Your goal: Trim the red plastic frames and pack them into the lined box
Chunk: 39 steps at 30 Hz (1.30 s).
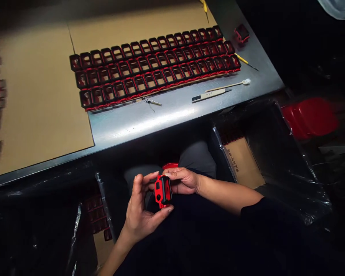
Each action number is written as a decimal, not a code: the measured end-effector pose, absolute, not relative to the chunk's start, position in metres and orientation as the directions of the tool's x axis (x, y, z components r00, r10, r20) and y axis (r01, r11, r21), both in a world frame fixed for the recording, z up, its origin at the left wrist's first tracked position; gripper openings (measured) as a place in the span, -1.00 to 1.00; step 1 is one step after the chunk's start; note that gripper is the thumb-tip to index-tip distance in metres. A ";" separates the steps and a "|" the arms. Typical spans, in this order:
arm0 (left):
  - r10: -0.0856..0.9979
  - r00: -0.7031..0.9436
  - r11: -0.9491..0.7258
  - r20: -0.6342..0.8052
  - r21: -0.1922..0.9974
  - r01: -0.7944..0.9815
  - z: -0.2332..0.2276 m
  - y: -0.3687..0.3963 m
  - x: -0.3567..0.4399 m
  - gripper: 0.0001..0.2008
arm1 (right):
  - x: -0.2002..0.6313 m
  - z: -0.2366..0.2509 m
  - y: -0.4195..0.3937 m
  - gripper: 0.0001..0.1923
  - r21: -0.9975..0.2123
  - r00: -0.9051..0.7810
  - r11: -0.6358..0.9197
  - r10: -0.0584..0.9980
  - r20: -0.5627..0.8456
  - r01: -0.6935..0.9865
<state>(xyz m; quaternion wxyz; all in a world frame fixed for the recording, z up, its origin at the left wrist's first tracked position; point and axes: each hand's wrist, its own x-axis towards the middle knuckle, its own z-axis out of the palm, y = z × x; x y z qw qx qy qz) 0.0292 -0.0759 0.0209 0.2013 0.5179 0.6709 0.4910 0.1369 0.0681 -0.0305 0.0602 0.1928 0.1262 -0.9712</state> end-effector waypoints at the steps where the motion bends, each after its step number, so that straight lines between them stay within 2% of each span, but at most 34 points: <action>1: 0.895 -0.387 -0.001 0.223 0.867 0.498 0.021 -0.077 0.030 0.03 | 0.137 -0.031 0.068 -0.61 -0.219 -0.917 -0.961 -0.073 -0.391 0.170; 5: 0.904 -0.401 0.065 0.148 0.879 0.472 0.020 -0.078 0.030 0.06 | 0.136 -0.027 0.070 -0.60 -0.228 -0.908 -0.955 -0.081 -0.410 0.188; 7: 0.906 -0.410 0.103 0.101 0.888 0.448 0.021 -0.078 0.029 0.03 | 0.135 -0.022 0.073 -0.59 -0.276 -0.894 -0.939 -0.065 -0.444 0.205; 9: 0.905 -0.419 0.140 0.069 0.883 0.448 0.023 -0.076 0.028 -0.03 | 0.133 -0.015 0.076 -0.59 -0.360 -0.868 -0.901 -0.036 -0.496 0.244; 12: 0.912 -0.407 0.178 0.039 0.859 0.481 0.025 -0.074 0.026 -0.17 | 0.128 -0.001 0.081 -0.55 -0.551 -0.828 -0.770 0.052 -0.558 0.322; 15: 0.905 -0.424 0.223 0.007 0.843 0.490 0.022 -0.074 0.024 -0.28 | 0.120 0.018 0.091 -0.54 -0.753 -0.834 -0.500 0.103 -0.542 0.428; 17: 0.869 -0.494 0.255 0.003 0.854 0.453 0.018 -0.076 0.023 -0.33 | 0.109 0.031 0.105 -0.57 -0.875 -0.879 -0.229 0.122 -0.461 0.427; 19: 0.817 -0.577 0.247 0.002 0.902 0.354 0.013 -0.079 0.023 -0.36 | 0.091 0.043 0.126 -0.66 -0.938 -0.918 0.117 0.279 -0.284 0.326; 20: 0.794 -0.608 0.216 0.000 0.935 0.282 0.011 -0.081 0.023 -0.36 | 0.079 0.047 0.139 -0.72 -0.908 -0.899 0.307 0.413 -0.144 0.286; 22: 0.762 -0.648 0.122 -0.002 0.982 0.141 0.007 -0.084 0.025 -0.32 | 0.052 0.049 0.167 -0.73 -0.732 -0.771 0.585 0.624 0.130 0.350; 23: 0.750 -0.662 0.077 0.006 0.992 0.096 0.006 -0.085 0.027 -0.28 | 0.039 0.047 0.180 -0.64 -0.629 -0.727 0.655 0.657 0.200 0.418; 25: 0.731 -0.681 0.017 0.040 0.997 0.077 0.005 -0.087 0.029 -0.24 | 0.017 0.040 0.200 -0.56 -0.476 -0.701 0.699 0.681 0.212 0.534; 26: 0.727 -0.683 0.002 0.061 0.996 0.091 0.005 -0.087 0.030 -0.24 | 0.011 0.036 0.206 -0.59 -0.435 -0.698 0.702 0.686 0.205 0.563; 28: 0.730 -0.676 -0.015 0.102 0.991 0.134 0.005 -0.087 0.031 -0.27 | 0.012 0.033 0.209 -0.71 -0.426 -0.687 0.699 0.694 0.214 0.574; 31: 0.726 -0.674 -0.023 0.136 0.984 0.174 0.006 -0.088 0.030 -0.29 | 0.046 0.042 0.193 -0.77 -0.545 -0.699 0.688 0.674 0.238 0.478; 33: 0.734 -0.667 -0.046 0.130 0.989 0.142 0.006 -0.089 0.030 -0.29 | 0.081 0.055 0.173 -0.76 -0.654 -0.784 0.685 0.580 0.221 0.322; 36: 0.786 -0.612 -0.084 0.086 0.996 0.032 0.007 -0.090 0.031 -0.29 | 0.130 0.072 0.138 -0.79 -0.732 -0.893 0.680 0.354 0.276 0.043; 39: 0.843 -0.538 -0.071 0.018 0.994 -0.078 0.006 -0.090 0.032 -0.30 | 0.156 0.079 0.109 -0.81 -0.775 -0.928 0.628 0.244 0.281 -0.070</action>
